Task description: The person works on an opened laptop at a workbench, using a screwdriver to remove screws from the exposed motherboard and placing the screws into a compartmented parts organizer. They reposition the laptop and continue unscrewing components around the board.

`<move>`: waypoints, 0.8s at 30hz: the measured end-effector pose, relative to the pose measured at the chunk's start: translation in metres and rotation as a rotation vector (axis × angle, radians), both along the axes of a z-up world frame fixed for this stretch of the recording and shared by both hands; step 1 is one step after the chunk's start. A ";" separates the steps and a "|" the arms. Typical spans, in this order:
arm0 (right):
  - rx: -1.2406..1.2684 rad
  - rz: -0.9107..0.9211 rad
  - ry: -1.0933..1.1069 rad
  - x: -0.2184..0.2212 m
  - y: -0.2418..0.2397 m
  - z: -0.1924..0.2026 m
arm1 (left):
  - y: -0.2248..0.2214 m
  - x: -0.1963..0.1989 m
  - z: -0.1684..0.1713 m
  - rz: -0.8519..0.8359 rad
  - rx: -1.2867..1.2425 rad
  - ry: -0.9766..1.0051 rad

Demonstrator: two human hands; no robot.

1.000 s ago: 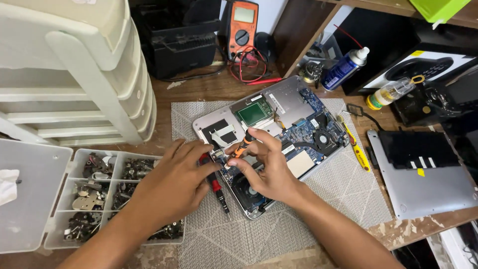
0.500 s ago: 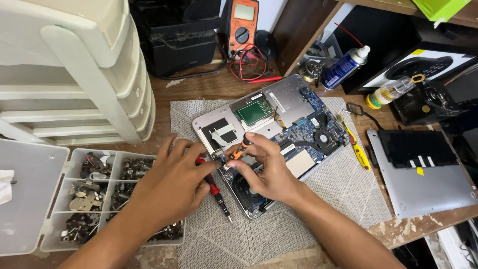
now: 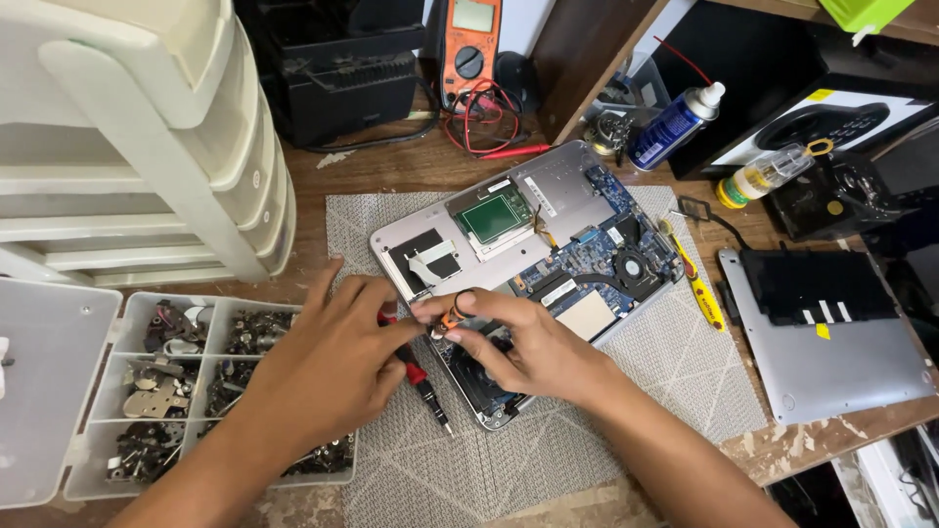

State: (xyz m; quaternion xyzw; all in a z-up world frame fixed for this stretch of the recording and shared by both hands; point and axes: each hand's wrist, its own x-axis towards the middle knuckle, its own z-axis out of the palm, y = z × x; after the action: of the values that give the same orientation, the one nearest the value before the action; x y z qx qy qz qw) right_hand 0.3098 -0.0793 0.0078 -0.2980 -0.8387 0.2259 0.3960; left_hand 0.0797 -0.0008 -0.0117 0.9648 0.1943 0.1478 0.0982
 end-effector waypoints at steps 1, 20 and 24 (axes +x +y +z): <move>0.001 0.001 0.000 0.000 0.000 -0.002 | 0.000 0.000 -0.001 0.001 0.001 0.000; 0.044 -0.137 0.036 -0.005 0.003 -0.006 | 0.000 0.000 0.003 0.025 -0.029 -0.066; 0.089 -0.241 -0.035 -0.009 0.006 -0.008 | 0.000 -0.001 0.005 0.024 -0.072 -0.019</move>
State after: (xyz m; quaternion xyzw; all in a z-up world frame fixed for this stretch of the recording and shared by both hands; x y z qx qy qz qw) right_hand 0.3003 -0.0735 -0.0006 -0.3829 -0.8127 0.1337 0.4183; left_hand 0.0791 -0.0012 -0.0065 0.9568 0.2100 0.1508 0.1329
